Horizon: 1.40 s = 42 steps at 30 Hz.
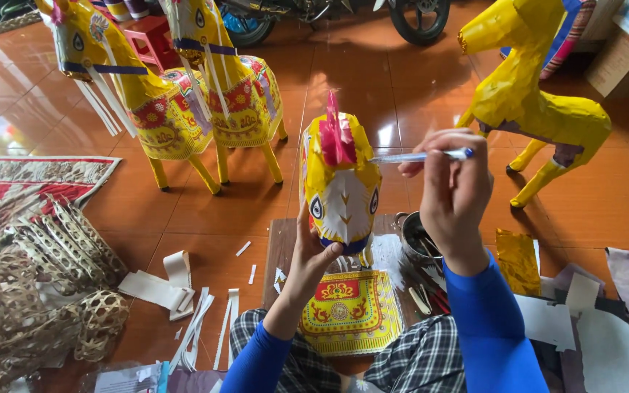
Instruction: Assembling and decorating a traditional paper horse figurine using glue and paper strips.
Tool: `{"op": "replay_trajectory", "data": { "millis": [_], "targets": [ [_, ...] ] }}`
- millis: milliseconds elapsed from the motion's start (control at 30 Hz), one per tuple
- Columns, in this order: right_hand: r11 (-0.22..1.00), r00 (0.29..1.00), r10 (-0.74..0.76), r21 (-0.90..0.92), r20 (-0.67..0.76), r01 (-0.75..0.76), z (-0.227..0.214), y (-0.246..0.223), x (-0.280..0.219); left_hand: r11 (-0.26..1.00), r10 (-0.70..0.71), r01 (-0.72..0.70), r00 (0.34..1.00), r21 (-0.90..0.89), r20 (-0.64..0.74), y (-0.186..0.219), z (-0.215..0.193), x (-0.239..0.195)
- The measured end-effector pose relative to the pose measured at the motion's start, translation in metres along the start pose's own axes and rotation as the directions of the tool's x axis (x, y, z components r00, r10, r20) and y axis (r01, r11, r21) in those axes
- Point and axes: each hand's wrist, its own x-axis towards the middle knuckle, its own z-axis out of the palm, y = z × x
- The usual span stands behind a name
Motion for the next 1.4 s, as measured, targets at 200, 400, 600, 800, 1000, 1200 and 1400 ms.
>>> {"op": "replay_trajectory", "data": {
  "millis": [200, 400, 600, 800, 1000, 1200, 1400],
  "targets": [
    [0.992, 0.997, 0.074, -0.106, 0.031, -0.070, 0.004, -0.002, 0.021, 1.000, -0.019, 0.019, 1.000, -0.001, 0.001, 0.003, 0.003, -0.001],
    [0.989, 0.992, 0.122, -0.083, 0.039, -0.119, 0.008, 0.006, 0.028, 0.999, -0.045, 0.045, 0.999, 0.017, -0.008, -0.003, -0.003, -0.001],
    [0.997, 0.993, 0.041, -0.066, 0.107, -0.034, 0.015, 0.007, 0.025, 1.000, -0.024, 0.025, 1.000, -0.013, 0.006, 0.002, 0.000, 0.001],
    [0.952, 0.968, 0.051, -0.306, 0.246, 0.027, 0.012, 0.000, 0.037, 1.000, -0.019, 0.019, 1.000, 0.003, -0.011, -0.003, 0.000, 0.005],
    [0.991, 0.964, 0.064, -0.131, 0.257, -0.031, 0.012, 0.011, 0.023, 0.996, -0.037, 0.035, 0.999, -0.080, -0.028, -0.008, -0.001, 0.002],
    [0.967, 0.942, 0.098, -0.253, 0.322, -0.014, 0.019, 0.017, 0.025, 1.000, 0.014, -0.014, 1.000, -0.021, 0.009, -0.007, 0.000, -0.003],
    [0.947, 0.985, 0.024, -0.320, 0.173, 0.033, 0.020, -0.007, 0.051, 0.997, 0.005, -0.003, 1.000, -0.076, 0.022, -0.004, 0.002, 0.000]
  ]
}}
